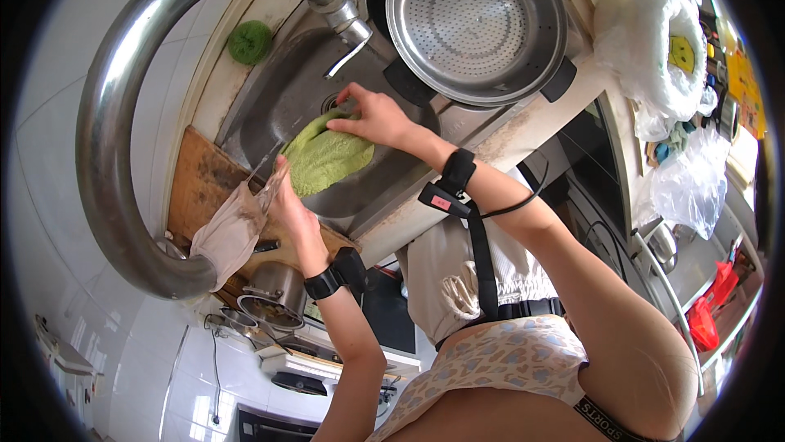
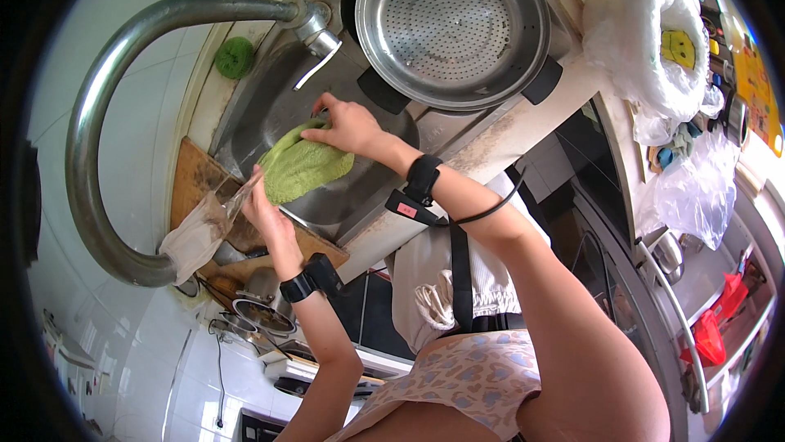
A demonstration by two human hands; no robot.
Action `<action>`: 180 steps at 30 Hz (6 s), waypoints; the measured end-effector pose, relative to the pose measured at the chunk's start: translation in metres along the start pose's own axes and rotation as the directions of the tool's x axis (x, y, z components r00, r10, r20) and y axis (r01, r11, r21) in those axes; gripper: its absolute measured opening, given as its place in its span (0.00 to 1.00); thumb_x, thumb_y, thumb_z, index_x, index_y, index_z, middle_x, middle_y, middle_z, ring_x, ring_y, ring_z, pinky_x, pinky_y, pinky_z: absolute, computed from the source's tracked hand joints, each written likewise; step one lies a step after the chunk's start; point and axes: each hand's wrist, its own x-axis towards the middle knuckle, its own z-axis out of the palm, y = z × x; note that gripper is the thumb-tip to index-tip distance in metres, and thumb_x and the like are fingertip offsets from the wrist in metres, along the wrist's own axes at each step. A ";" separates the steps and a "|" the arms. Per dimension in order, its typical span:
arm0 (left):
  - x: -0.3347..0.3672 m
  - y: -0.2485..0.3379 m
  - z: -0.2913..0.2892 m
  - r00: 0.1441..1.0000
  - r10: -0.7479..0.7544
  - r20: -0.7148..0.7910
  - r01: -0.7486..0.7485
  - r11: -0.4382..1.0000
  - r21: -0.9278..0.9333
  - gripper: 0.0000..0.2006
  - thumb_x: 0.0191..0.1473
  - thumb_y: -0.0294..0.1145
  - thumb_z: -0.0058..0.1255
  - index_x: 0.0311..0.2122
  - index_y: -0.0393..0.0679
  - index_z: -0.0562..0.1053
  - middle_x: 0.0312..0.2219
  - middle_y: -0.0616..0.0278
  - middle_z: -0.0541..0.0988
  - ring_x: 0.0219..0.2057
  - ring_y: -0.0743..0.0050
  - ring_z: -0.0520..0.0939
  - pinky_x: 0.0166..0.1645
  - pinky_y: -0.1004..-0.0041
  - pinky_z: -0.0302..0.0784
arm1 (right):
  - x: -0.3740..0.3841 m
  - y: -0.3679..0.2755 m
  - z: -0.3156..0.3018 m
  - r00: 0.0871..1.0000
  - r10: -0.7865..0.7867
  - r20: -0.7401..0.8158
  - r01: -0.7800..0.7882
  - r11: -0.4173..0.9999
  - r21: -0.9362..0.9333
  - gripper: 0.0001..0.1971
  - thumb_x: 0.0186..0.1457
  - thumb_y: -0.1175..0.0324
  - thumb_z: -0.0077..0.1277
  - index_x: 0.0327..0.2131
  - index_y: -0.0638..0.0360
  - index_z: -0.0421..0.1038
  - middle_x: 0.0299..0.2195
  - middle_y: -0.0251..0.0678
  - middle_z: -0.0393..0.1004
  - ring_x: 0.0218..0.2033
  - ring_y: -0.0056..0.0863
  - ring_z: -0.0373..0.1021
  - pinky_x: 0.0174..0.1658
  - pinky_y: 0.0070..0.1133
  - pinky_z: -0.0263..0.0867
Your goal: The person rinses a green cloth in a kitchen sink, carries it to another room, and wipes a dark board on the floor near a bed frame.
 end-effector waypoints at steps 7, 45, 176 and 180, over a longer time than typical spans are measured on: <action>-0.005 0.002 0.003 0.986 0.149 -0.079 -0.143 0.987 0.076 0.10 0.49 0.28 0.46 0.32 0.31 0.72 0.30 0.61 0.74 0.32 0.81 0.72 0.38 0.80 0.65 | -0.006 0.003 -0.021 0.997 -0.074 -0.002 0.073 0.984 -0.163 0.23 0.38 0.51 0.54 0.35 0.55 0.64 0.18 0.40 0.69 0.24 0.38 0.69 0.29 0.29 0.63; -0.019 -0.016 -0.028 0.945 0.220 -0.244 -0.111 0.913 0.393 0.14 0.51 0.35 0.44 0.25 0.33 0.73 0.33 0.60 0.72 0.28 0.79 0.72 0.35 0.79 0.67 | -0.006 -0.011 0.019 0.954 -0.295 0.059 0.300 0.917 -0.263 0.16 0.37 0.70 0.48 0.35 0.57 0.68 0.32 0.45 0.67 0.38 0.41 0.64 0.41 0.30 0.61; -0.022 -0.023 0.058 0.886 0.463 -0.014 -0.455 0.875 0.164 0.11 0.43 0.27 0.51 0.17 0.36 0.63 0.18 0.62 0.68 0.23 0.73 0.69 0.28 0.74 0.63 | -0.021 -0.006 0.060 0.809 0.411 0.420 -0.358 -0.222 0.907 0.10 0.46 0.60 0.48 0.21 0.53 0.62 0.20 0.29 0.64 0.21 0.25 0.63 0.27 0.23 0.62; -0.034 -0.008 0.053 0.576 0.784 0.232 -0.816 0.536 0.215 0.06 0.40 0.24 0.52 0.22 0.38 0.67 0.25 0.59 0.68 0.33 0.58 0.72 0.40 0.65 0.68 | -0.022 -0.008 0.040 0.814 0.188 0.549 -0.526 -0.161 0.835 0.10 0.51 0.60 0.46 0.24 0.53 0.64 0.22 0.29 0.66 0.24 0.22 0.64 0.31 0.21 0.64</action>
